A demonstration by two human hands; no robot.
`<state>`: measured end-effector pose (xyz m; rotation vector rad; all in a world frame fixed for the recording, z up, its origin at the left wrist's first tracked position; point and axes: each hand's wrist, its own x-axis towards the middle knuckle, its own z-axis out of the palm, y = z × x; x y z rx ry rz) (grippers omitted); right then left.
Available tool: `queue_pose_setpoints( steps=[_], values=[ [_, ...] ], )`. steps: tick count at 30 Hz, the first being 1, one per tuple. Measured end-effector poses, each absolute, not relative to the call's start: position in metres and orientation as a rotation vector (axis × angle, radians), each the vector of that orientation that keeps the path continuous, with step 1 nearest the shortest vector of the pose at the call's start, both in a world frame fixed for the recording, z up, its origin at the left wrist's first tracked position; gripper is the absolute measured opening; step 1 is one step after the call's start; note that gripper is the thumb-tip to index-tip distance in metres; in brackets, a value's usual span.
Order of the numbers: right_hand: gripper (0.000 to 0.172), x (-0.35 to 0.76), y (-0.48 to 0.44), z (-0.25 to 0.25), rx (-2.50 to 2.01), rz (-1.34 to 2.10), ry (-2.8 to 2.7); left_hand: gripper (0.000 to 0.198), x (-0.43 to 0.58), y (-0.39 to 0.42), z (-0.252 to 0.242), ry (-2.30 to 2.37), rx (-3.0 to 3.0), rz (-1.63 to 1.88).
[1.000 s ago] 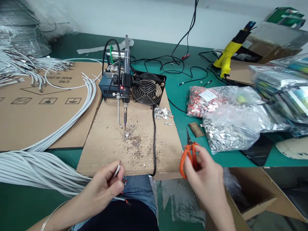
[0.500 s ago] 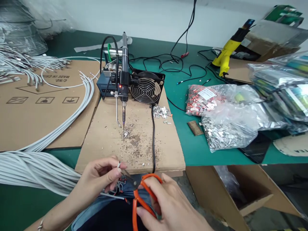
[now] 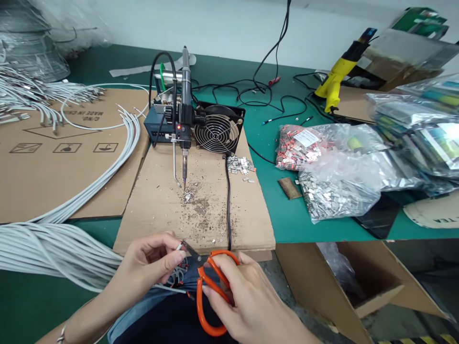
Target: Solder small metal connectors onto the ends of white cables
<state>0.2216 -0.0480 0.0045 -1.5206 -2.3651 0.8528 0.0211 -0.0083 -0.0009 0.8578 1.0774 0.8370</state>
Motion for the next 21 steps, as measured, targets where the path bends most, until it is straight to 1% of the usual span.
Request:
queue_pose_setpoints(
  steps=[5, 11, 21],
  values=[
    [0.031, 0.2235, -0.0494, 0.0055, -1.600, 0.834, -2.303, 0.023, 0.0224, -0.0080, 0.0006, 1.128, 0.846, 0.821],
    [0.018, 0.2212, -0.0471, 0.0112, -1.565, 0.940, -2.354, 0.022, 0.0227, -0.0074, 0.0017, 1.105, 0.865, 0.830],
    [0.022, 0.2234, -0.0452, 0.0101, -1.596, 1.019, -2.318, 0.016, 0.0242, -0.0100, -0.0035, 1.044, 0.842, 0.825]
  ],
)
